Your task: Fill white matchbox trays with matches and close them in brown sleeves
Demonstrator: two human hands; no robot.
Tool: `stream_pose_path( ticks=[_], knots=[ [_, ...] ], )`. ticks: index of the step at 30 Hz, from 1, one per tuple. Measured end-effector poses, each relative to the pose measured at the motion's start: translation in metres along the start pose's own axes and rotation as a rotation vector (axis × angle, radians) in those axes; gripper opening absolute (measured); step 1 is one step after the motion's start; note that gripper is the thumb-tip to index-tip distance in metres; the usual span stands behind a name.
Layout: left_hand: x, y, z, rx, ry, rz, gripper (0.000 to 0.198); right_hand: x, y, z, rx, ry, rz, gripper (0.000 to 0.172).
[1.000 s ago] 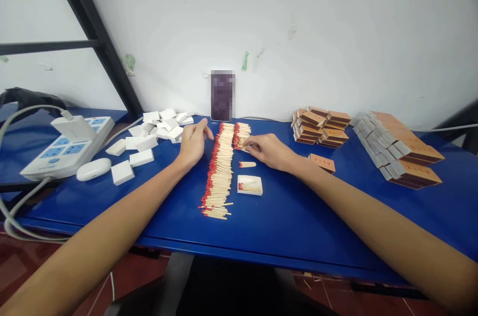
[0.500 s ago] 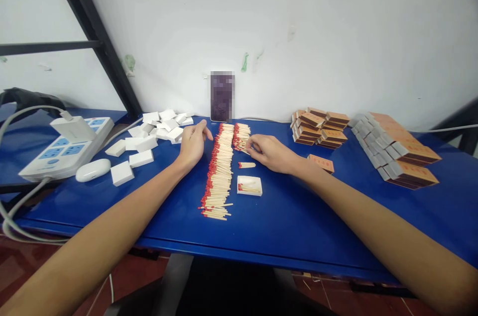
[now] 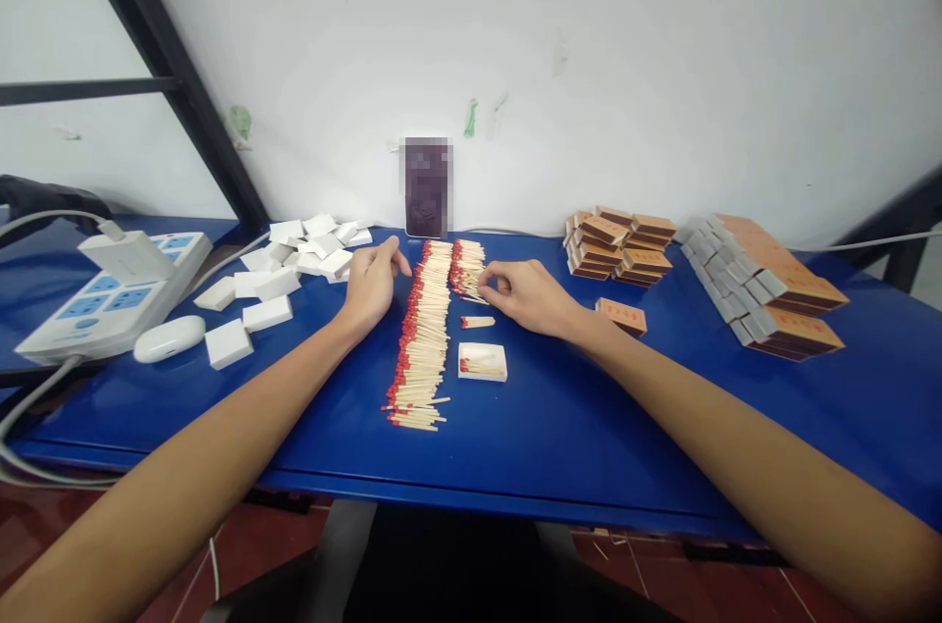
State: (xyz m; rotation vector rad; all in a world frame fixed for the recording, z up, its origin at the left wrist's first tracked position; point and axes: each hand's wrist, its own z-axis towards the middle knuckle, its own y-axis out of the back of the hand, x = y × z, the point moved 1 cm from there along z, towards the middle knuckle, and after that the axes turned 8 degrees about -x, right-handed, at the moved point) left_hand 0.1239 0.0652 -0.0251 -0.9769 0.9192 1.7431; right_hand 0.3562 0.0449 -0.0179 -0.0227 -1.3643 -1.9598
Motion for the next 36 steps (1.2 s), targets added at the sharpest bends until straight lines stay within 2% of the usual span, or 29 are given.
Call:
stream_pose_path(
  ticks=[11, 22, 29, 36],
  knots=[
    [0.0007, -0.0002, 0.0005, -0.008, -0.001, 0.023, 0.048, -0.0024, -0.0081, 0.0064, 0.056, 0.053, -0.014, 0.018],
    [0.0007, -0.0004, 0.0004, 0.004, -0.012, 0.022, 0.049, -0.0081, -0.0098, 0.0051, 0.072, 0.125, -0.006, 0.009],
    [0.0021, -0.0015, 0.0008, -0.001, -0.014, 0.025, 0.048, -0.0056, -0.0074, 0.0027, 0.101, 0.105, -0.032, 0.012],
    [0.0027, -0.0012, 0.0015, -0.008, -0.004, 0.038, 0.049, -0.0034, -0.0031, -0.0016, 0.07, 0.125, 0.007, 0.013]
  ],
)
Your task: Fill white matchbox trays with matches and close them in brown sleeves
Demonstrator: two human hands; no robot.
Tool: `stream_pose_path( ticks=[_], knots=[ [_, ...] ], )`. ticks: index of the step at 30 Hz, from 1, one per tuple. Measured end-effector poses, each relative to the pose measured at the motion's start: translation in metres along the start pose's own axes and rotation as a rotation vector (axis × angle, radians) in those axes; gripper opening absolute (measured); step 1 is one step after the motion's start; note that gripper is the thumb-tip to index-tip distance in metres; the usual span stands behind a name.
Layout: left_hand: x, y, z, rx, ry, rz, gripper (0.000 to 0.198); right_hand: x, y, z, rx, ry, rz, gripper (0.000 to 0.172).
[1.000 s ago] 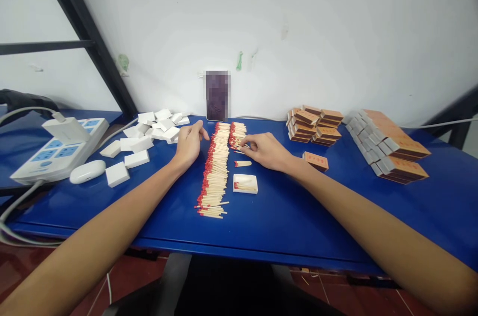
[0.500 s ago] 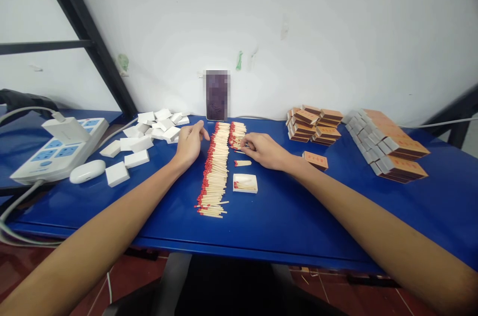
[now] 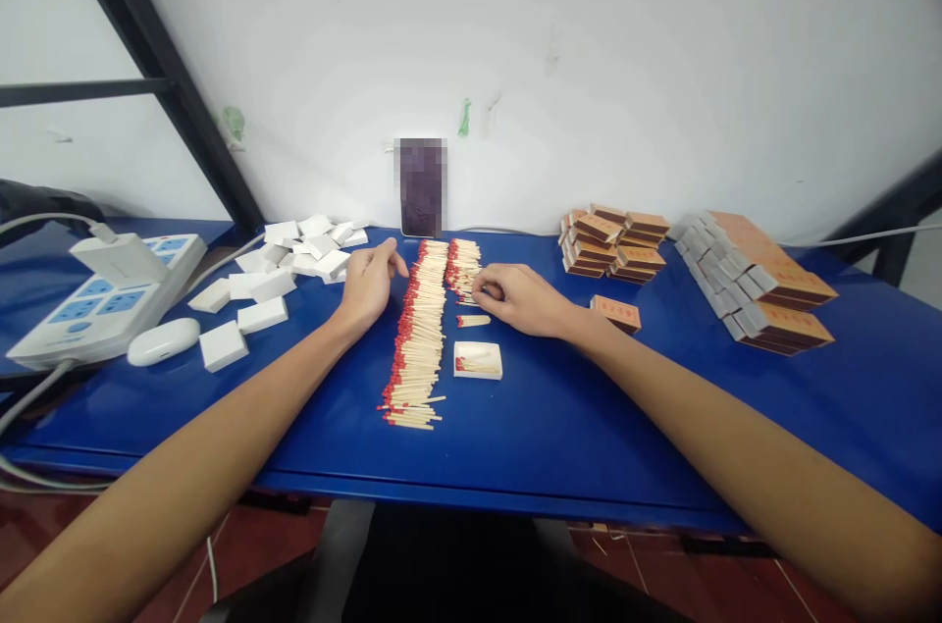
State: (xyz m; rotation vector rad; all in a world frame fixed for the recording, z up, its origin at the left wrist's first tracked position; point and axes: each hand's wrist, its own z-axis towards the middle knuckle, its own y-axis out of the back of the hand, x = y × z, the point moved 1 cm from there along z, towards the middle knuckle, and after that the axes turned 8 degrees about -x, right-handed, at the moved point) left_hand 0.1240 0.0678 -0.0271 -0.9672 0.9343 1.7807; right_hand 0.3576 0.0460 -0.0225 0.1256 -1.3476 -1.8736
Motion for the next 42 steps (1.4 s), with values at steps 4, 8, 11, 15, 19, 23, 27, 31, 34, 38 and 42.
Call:
stream_pose_path(
  ticks=[4, 8, 11, 15, 19, 23, 27, 31, 34, 38, 42],
  knots=[
    [0.0003, 0.0001, 0.0007, -0.002, 0.003, 0.005, 0.049, -0.0015, -0.0002, -0.002, -0.029, 0.002, -0.02, 0.011],
    [0.0002, -0.0006, 0.0011, -0.006, 0.0, 0.006, 0.049, -0.003, -0.002, -0.0022, -0.033, -0.029, -0.047, 0.011],
    [-0.0002, -0.0007, 0.0009, -0.008, -0.001, 0.007, 0.049, -0.0045, -0.0038, -0.0015, -0.033, -0.044, -0.057, 0.012],
    [-0.0005, -0.0002, 0.0006, -0.006, -0.004, 0.004, 0.049, -0.0055, -0.005, -0.0005, -0.056, -0.061, -0.069, 0.011],
    [-0.0005, -0.0002, 0.0006, -0.003, -0.006, -0.001, 0.048, -0.0016, -0.0043, -0.0009, -0.092, -0.041, -0.063, 0.011],
    [-0.0001, -0.0008, 0.0009, -0.001, -0.005, -0.004, 0.047, 0.0025, -0.0037, -0.0021, -0.072, -0.024, -0.048, 0.009],
    [0.0003, -0.001, 0.0009, -0.002, -0.005, -0.001, 0.048, 0.0024, -0.0034, -0.0033, -0.074, -0.032, -0.044, 0.009],
    [0.0002, -0.0007, 0.0007, -0.006, -0.007, 0.004, 0.048, 0.0007, -0.0033, -0.0047, -0.07, -0.027, -0.058, 0.01],
    [-0.0001, -0.0008, 0.0006, -0.008, -0.005, 0.006, 0.048, -0.0003, -0.0039, -0.005, -0.066, -0.018, -0.067, 0.01],
    [-0.0005, -0.0009, 0.0004, -0.008, 0.002, 0.012, 0.049, -0.0016, -0.0059, -0.0038, -0.078, -0.024, -0.047, 0.011],
    [-0.0009, -0.0008, 0.0004, -0.01, 0.009, 0.019, 0.049, -0.0024, -0.0081, -0.002, -0.087, -0.036, -0.003, 0.011]
  ],
)
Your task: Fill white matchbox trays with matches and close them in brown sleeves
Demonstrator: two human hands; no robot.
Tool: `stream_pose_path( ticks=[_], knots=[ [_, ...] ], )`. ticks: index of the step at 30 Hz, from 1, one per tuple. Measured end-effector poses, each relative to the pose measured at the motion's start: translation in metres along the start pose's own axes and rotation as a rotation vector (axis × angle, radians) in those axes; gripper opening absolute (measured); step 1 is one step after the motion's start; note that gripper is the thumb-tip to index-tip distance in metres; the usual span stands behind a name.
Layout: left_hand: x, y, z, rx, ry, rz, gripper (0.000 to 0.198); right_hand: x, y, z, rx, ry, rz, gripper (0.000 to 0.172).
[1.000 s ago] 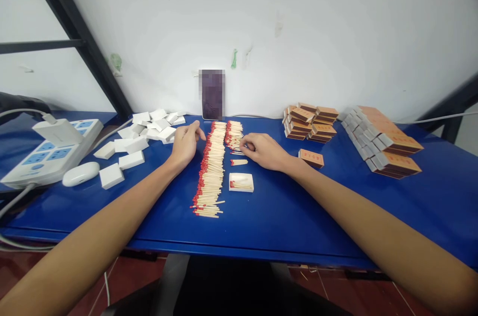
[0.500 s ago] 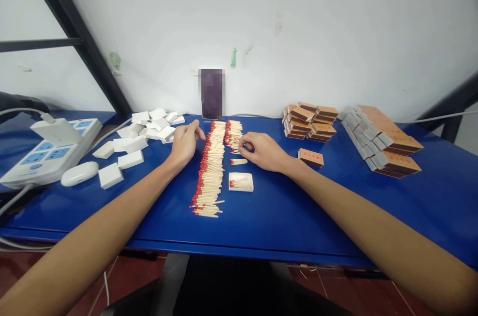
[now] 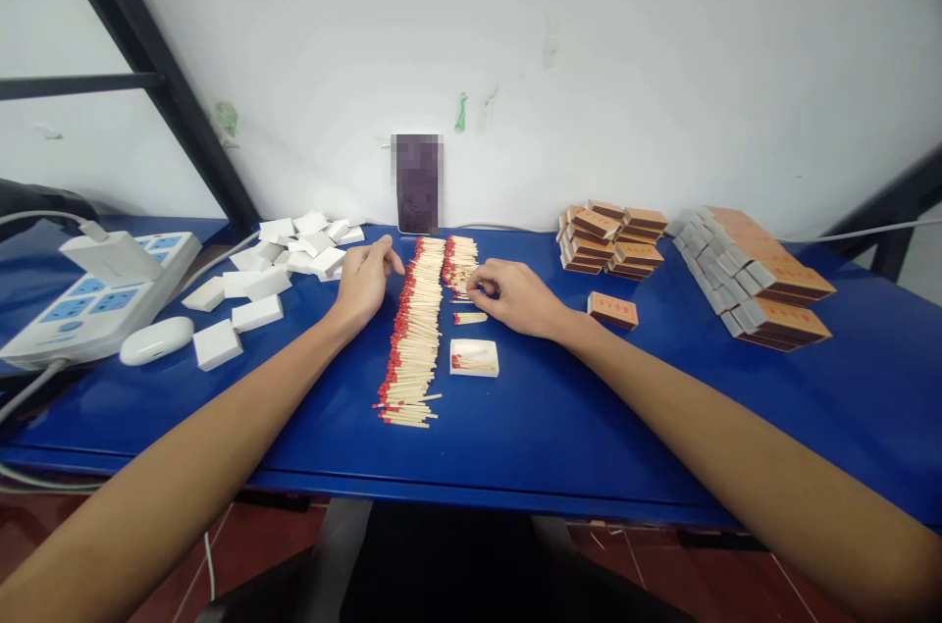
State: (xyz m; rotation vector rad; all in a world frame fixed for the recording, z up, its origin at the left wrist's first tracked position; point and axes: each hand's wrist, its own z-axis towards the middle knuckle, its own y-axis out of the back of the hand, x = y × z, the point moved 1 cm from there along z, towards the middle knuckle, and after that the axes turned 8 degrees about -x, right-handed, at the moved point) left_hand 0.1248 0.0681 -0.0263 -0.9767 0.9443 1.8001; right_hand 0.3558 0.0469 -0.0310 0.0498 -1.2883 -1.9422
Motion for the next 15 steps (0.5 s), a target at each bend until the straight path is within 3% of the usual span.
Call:
stream_pose_path(
  ticks=[15],
  knots=[
    [-0.0017, -0.0002, -0.0011, 0.014, 0.006, -0.016, 0.047, -0.0037, -0.0006, -0.0026, -0.011, -0.02, 0.028, 0.015]
  ],
)
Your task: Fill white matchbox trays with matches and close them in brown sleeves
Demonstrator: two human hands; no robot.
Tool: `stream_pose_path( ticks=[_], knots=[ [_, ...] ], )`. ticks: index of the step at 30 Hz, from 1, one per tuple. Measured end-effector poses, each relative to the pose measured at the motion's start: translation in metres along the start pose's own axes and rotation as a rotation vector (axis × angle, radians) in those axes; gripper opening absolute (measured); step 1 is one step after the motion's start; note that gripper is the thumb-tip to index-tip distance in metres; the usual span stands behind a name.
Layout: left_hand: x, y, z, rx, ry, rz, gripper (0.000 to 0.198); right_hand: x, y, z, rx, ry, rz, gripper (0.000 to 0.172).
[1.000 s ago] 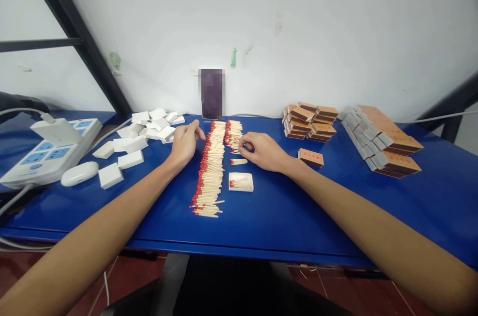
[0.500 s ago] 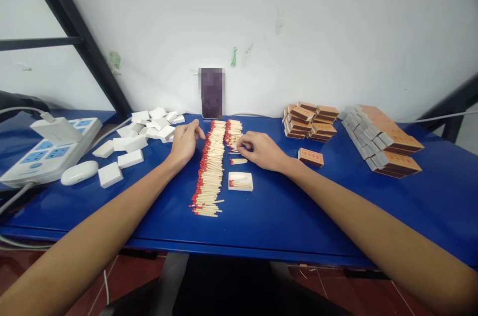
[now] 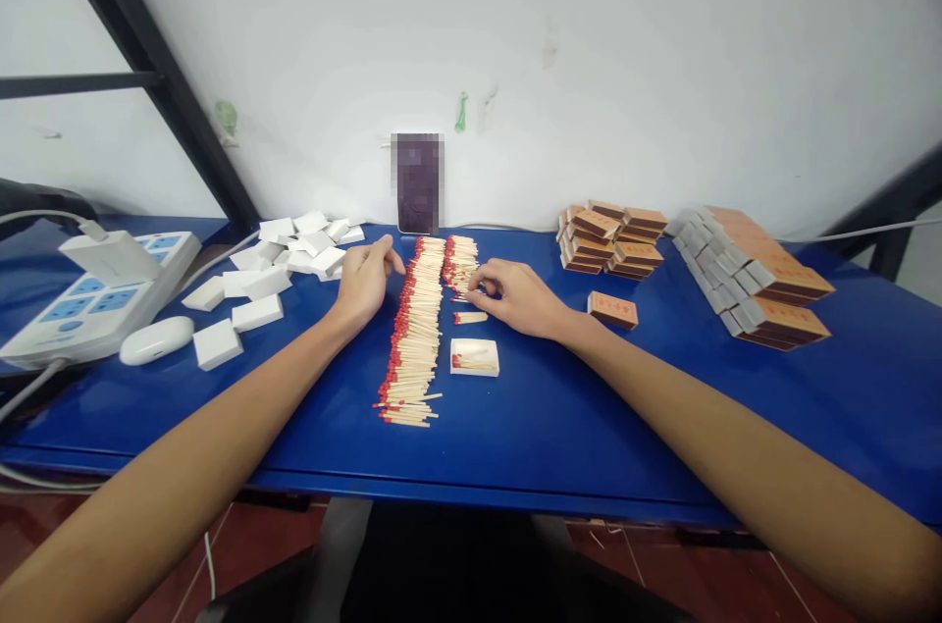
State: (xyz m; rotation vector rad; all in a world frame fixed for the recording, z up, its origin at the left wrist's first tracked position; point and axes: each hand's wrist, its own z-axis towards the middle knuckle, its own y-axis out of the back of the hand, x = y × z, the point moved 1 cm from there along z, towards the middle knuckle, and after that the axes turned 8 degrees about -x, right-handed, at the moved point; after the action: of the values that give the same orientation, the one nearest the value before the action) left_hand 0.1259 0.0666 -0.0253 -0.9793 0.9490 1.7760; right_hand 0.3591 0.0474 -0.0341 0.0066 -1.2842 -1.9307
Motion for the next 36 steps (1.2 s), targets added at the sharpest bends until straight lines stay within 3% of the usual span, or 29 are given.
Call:
stream_pose_path(
  ticks=[36],
  knots=[
    [0.0009, 0.0, 0.0004, 0.011, 0.008, 0.012, 0.048, -0.0036, -0.0008, -0.0011, 0.006, 0.007, 0.026, 0.015]
  ],
)
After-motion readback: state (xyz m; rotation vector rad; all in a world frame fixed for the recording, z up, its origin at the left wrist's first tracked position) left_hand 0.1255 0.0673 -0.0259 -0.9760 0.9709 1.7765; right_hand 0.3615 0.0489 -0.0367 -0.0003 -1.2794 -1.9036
